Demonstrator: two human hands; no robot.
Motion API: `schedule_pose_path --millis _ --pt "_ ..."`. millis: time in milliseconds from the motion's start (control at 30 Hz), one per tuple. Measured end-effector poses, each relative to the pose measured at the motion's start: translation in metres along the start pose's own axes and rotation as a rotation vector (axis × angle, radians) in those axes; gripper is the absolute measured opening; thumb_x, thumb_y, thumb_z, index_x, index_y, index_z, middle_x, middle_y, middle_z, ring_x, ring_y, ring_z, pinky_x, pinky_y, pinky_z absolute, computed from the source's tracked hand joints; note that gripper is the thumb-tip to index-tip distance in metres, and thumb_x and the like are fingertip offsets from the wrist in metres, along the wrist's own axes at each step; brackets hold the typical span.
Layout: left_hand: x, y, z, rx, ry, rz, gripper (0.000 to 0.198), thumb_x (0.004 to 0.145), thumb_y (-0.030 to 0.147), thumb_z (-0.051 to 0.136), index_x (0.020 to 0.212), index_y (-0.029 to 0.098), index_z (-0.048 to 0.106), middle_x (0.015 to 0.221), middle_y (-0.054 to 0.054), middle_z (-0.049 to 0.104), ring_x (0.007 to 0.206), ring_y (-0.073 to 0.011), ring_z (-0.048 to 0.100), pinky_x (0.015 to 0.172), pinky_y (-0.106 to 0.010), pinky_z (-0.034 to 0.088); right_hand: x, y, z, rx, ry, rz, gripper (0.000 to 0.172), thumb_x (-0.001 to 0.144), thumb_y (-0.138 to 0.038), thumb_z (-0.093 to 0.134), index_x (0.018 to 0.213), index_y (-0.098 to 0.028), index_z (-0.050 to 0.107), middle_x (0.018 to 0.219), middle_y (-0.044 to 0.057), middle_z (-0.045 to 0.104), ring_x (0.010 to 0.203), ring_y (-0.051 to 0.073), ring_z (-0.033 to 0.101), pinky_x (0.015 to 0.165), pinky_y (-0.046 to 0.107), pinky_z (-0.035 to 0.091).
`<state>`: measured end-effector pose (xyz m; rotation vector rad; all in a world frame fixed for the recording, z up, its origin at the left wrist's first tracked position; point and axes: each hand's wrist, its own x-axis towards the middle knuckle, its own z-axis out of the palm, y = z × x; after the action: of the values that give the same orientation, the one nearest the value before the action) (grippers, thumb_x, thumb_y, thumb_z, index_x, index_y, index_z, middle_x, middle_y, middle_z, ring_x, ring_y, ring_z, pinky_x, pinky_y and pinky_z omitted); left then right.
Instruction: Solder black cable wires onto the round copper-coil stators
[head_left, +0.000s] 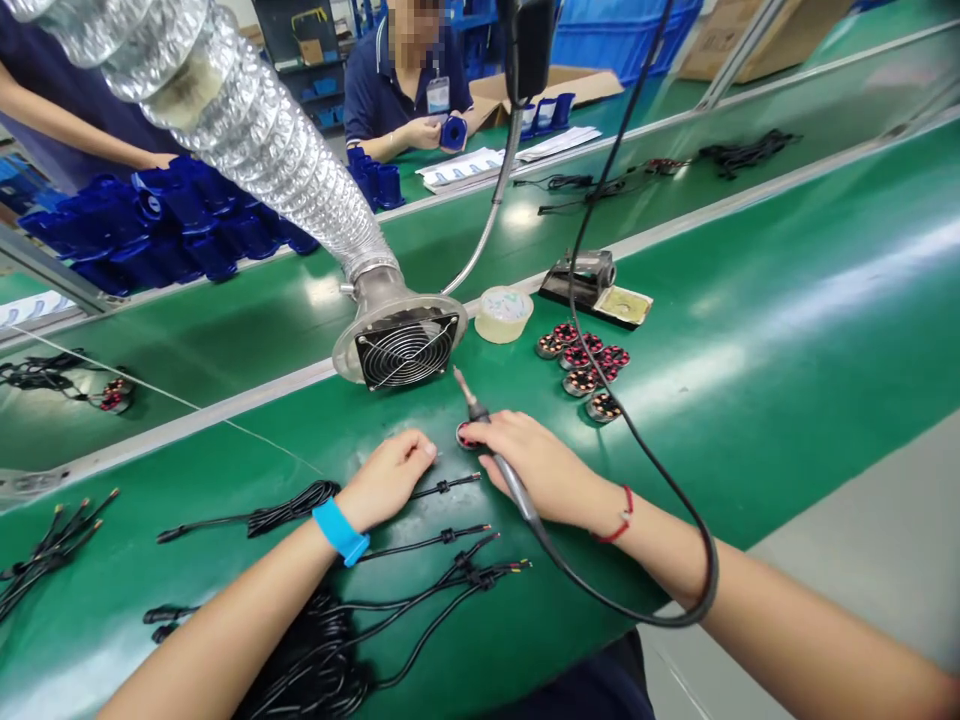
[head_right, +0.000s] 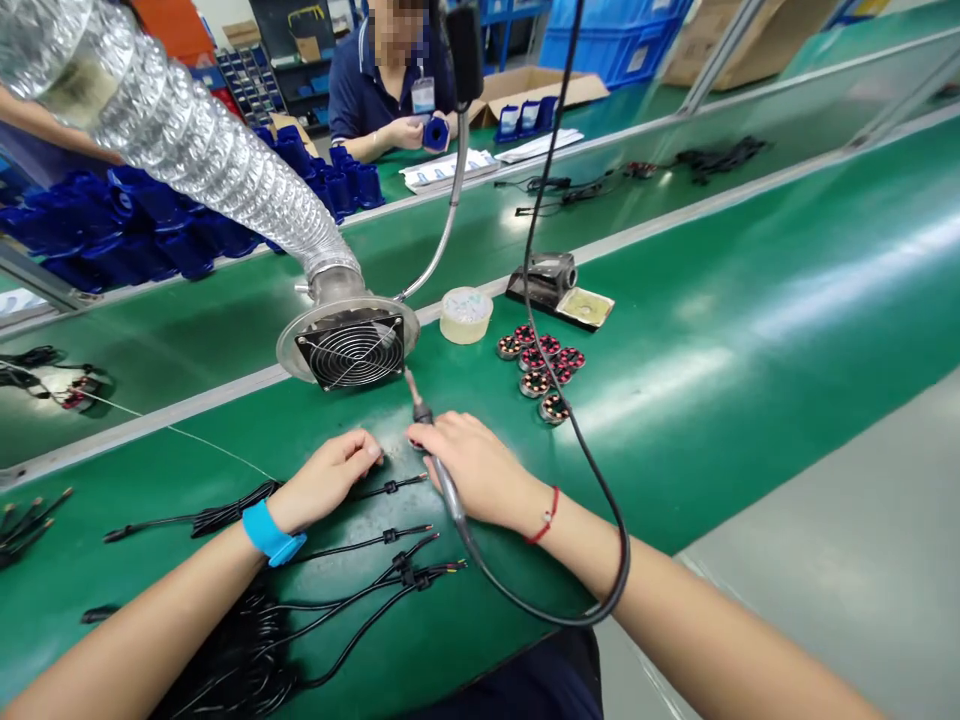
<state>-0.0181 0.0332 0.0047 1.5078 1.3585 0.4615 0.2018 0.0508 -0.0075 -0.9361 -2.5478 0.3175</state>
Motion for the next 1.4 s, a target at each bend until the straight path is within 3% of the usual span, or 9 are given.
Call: schedule_pose_path --millis 133,267,400,567,733,933,1067,1233,1400 --pt "0.001 0.005 0.002 0.156 0.034 -0.043 0.025 0.081 0.043 0.057 0.08 0.019 0.049 0.07 0.003 0.047 0.065 -0.0142 0.043 0.059 -0.026 0.032 -0.003 -0.016 0.005 0.127 0.019 -0.026 0.035 0.084 -0.005 0.043 0.115 -0.016 0.053 0.092 0.01 0.064 0.081 0.023 0.056 0.074 0.039 0.051" --pt "0.001 0.01 0.009 0.344 0.058 0.013 0.016 0.08 0.03 0.062 0.075 0.018 0.051 0.074 0.001 0.05 0.07 -0.0159 0.047 0.063 -0.028 0.034 -0.002 -0.017 0.01 0.188 0.163 0.103 0.035 0.084 -0.004 0.045 0.116 -0.018 0.047 0.098 0.01 0.064 0.087 0.024 0.059 0.079 0.042 0.053" --pt "0.003 0.007 0.012 0.293 0.072 0.069 0.011 0.083 0.018 0.055 0.073 0.018 0.053 0.075 0.0 0.053 0.071 -0.0154 0.049 0.065 -0.027 0.038 -0.004 -0.02 0.022 0.215 0.198 0.176 0.037 0.084 -0.012 0.053 0.12 -0.019 0.044 0.101 0.011 0.061 0.091 0.026 0.059 0.079 0.046 0.053" --pt "0.007 0.002 0.005 0.242 0.064 0.168 0.012 0.085 0.016 0.051 0.073 0.018 0.054 0.076 0.0 0.052 0.072 -0.0149 0.05 0.068 -0.027 0.04 -0.003 -0.018 0.036 0.195 0.178 0.202 0.04 0.084 -0.018 0.059 0.121 -0.015 0.044 0.099 0.014 0.061 0.088 0.028 0.057 0.076 0.048 0.053" --pt "0.006 0.004 -0.003 0.218 0.237 0.105 0.013 0.087 0.024 0.048 0.078 0.019 0.055 0.074 0.0 0.05 0.067 -0.0141 0.047 0.064 -0.027 0.039 -0.002 -0.011 0.039 0.264 0.145 0.149 0.038 0.086 -0.015 0.052 0.123 -0.018 0.045 0.102 0.012 0.064 0.091 0.026 0.058 0.08 0.046 0.051" --pt "0.002 0.006 0.012 0.473 0.097 0.084 0.019 0.084 0.036 0.058 0.082 0.019 0.049 0.084 -0.001 0.053 0.074 -0.0168 0.049 0.066 -0.03 0.039 -0.004 -0.011 0.04 0.352 0.083 0.078 0.043 0.085 -0.011 0.05 0.126 -0.019 0.043 0.106 0.01 0.064 0.09 0.023 0.058 0.081 0.043 0.051" --pt "0.002 0.006 0.016 0.572 0.105 0.082 0.016 0.089 0.03 0.049 0.077 0.02 0.046 0.079 -0.001 0.052 0.069 -0.0161 0.048 0.063 -0.03 0.038 -0.004 -0.013 0.038 0.351 0.079 0.093 0.043 0.085 -0.014 0.052 0.127 -0.017 0.043 0.107 0.012 0.063 0.093 0.025 0.057 0.081 0.045 0.051" --pt "0.007 0.003 0.012 0.417 0.106 0.105 0.022 0.089 0.025 0.04 0.069 0.02 0.043 0.071 0.0 0.05 0.069 -0.016 0.048 0.065 -0.03 0.037 -0.004 -0.016 0.038 0.276 0.109 0.12 0.042 0.085 -0.019 0.055 0.126 -0.016 0.045 0.103 0.013 0.063 0.09 0.027 0.057 0.079 0.048 0.05" --pt "0.014 -0.002 0.004 -0.035 0.136 -0.076 0.023 0.084 0.035 0.045 0.068 0.019 0.048 0.06 0.004 0.045 0.058 -0.0124 0.04 0.058 -0.026 0.034 -0.004 -0.015 0.039 0.274 0.08 0.102 0.04 0.086 -0.016 0.053 0.125 -0.016 0.045 0.102 0.012 0.063 0.089 0.026 0.057 0.078 0.046 0.051"
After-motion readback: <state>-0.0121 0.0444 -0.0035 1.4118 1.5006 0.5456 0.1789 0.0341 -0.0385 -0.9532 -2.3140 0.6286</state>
